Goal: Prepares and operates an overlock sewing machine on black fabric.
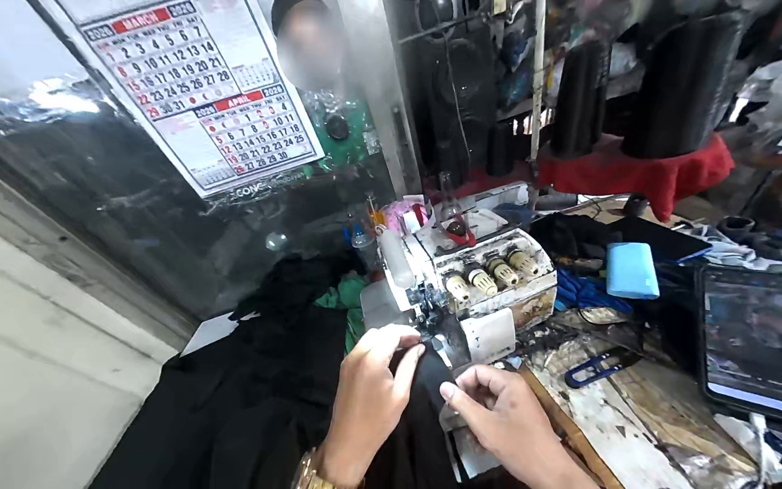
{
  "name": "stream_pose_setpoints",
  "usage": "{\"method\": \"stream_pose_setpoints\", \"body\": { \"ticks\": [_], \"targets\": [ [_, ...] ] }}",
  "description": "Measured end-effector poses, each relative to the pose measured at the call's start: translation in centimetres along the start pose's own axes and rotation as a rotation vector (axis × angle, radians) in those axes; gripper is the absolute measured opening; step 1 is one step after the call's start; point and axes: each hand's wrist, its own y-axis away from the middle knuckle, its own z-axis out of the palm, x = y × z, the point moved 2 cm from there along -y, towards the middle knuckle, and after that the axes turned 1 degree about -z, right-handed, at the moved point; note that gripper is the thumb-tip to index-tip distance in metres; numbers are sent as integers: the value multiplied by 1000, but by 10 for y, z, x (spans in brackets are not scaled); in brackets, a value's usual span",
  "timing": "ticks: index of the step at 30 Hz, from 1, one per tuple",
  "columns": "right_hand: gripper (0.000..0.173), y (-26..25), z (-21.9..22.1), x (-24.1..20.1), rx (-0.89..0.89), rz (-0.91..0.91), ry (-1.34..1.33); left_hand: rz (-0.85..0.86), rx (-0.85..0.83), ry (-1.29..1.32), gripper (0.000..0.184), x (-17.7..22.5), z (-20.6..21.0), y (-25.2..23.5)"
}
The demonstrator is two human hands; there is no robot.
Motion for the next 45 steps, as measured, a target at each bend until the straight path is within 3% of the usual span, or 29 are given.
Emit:
{"method": "stream_pose_setpoints", "body": {
  "ticks": [11,18,23,30,34,38,45],
  "targets": [
    [22,5,-5,-8,-35,-21,-108,-107,-53,145,17,19,-14,-6],
    [25,4,-6,-5,-27,52,-127,-109,-122,64,18,18,-10,-9],
    [27,3,-8,-4,-76,74,-112,-20,-72,-293,14,31,-10,-9],
    [26,4,-11,-5,-40,33,-110,12,-39,-114,23,22,-5,15],
    [28,-9,-3,-9,68,48,-124,20,-13,-159,20,12,-4,13],
    [27,-2,2,-7,113,15,-165,18,-3,-234,23,22,-2,20],
    [19,5,0,-4,36,-54,-158,-12,25,-227,23,49,8,40]
  ]
}}
